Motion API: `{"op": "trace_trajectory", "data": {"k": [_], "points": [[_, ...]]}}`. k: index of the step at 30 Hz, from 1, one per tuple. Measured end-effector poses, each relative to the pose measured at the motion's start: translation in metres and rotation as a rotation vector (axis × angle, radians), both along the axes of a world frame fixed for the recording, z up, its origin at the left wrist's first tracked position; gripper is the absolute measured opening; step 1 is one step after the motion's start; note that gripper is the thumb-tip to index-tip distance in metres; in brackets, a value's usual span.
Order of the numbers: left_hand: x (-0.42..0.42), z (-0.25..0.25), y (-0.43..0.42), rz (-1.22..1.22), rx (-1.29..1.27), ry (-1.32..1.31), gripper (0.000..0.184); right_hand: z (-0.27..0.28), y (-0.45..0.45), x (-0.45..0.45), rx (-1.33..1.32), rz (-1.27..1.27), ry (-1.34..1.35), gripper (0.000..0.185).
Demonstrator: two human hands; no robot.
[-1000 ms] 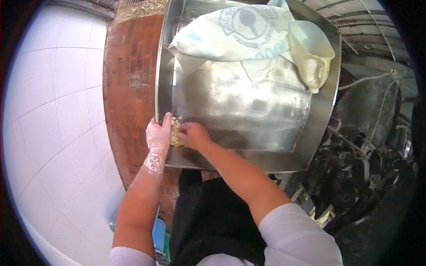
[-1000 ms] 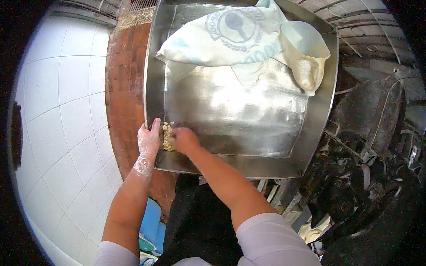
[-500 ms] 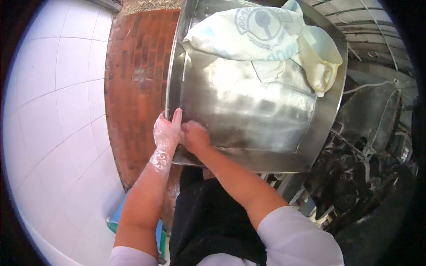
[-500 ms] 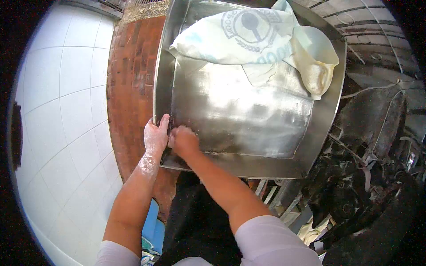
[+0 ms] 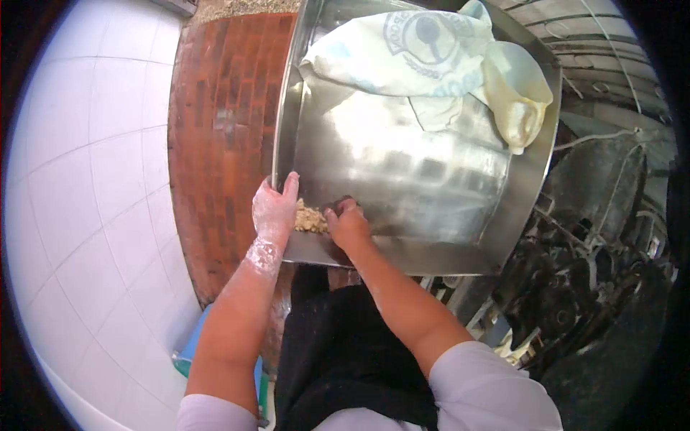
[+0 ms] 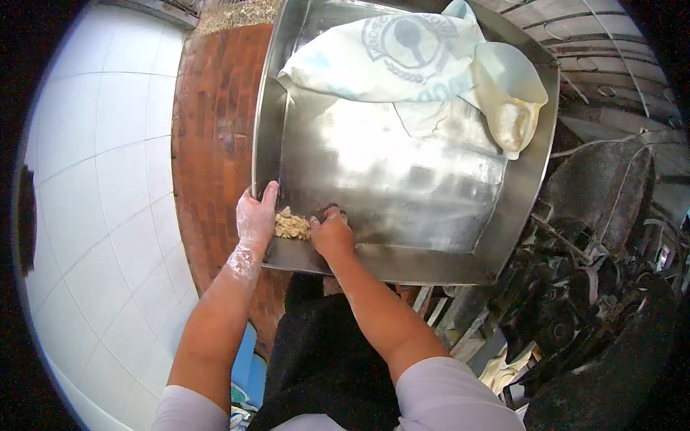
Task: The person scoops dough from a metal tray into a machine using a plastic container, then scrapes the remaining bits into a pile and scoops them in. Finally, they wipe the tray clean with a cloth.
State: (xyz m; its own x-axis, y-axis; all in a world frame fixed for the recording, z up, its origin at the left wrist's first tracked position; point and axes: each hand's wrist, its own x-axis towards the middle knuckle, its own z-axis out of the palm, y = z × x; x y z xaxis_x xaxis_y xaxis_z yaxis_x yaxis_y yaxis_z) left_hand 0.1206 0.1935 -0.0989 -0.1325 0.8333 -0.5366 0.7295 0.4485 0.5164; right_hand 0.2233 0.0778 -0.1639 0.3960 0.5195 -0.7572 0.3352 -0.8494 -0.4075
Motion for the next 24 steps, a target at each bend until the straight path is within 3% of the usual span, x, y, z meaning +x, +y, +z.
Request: {"op": "trace_trajectory", "data": {"k": [7, 14, 16, 19, 24], "points": [[-0.002, -0.007, 0.0, -0.019, -0.028, 0.054, 0.043, 0.007, 0.015, -0.043, -0.016, -0.039, 0.052, 0.042], [-0.003, -0.007, -0.001, 0.003, -0.035, -0.031, 0.039, 0.012, 0.026, -0.056, 0.142, 0.131, 0.178, 0.042], [-0.006, -0.014, -0.002, 0.03, -0.038, -0.032, 0.049, 0.013, 0.026, -0.054, 0.175, 0.154, 0.204, 0.043], [-0.008, -0.017, -0.003, 0.017, -0.017, -0.051, 0.049, 0.008, 0.023, -0.056, 0.216, 0.219, 0.233, 0.043], [-0.011, -0.027, -0.001, 0.089, -0.039, -0.165, 0.048, -0.003, 0.027, -0.063, 0.171, 0.308, 0.169, 0.026]]}}
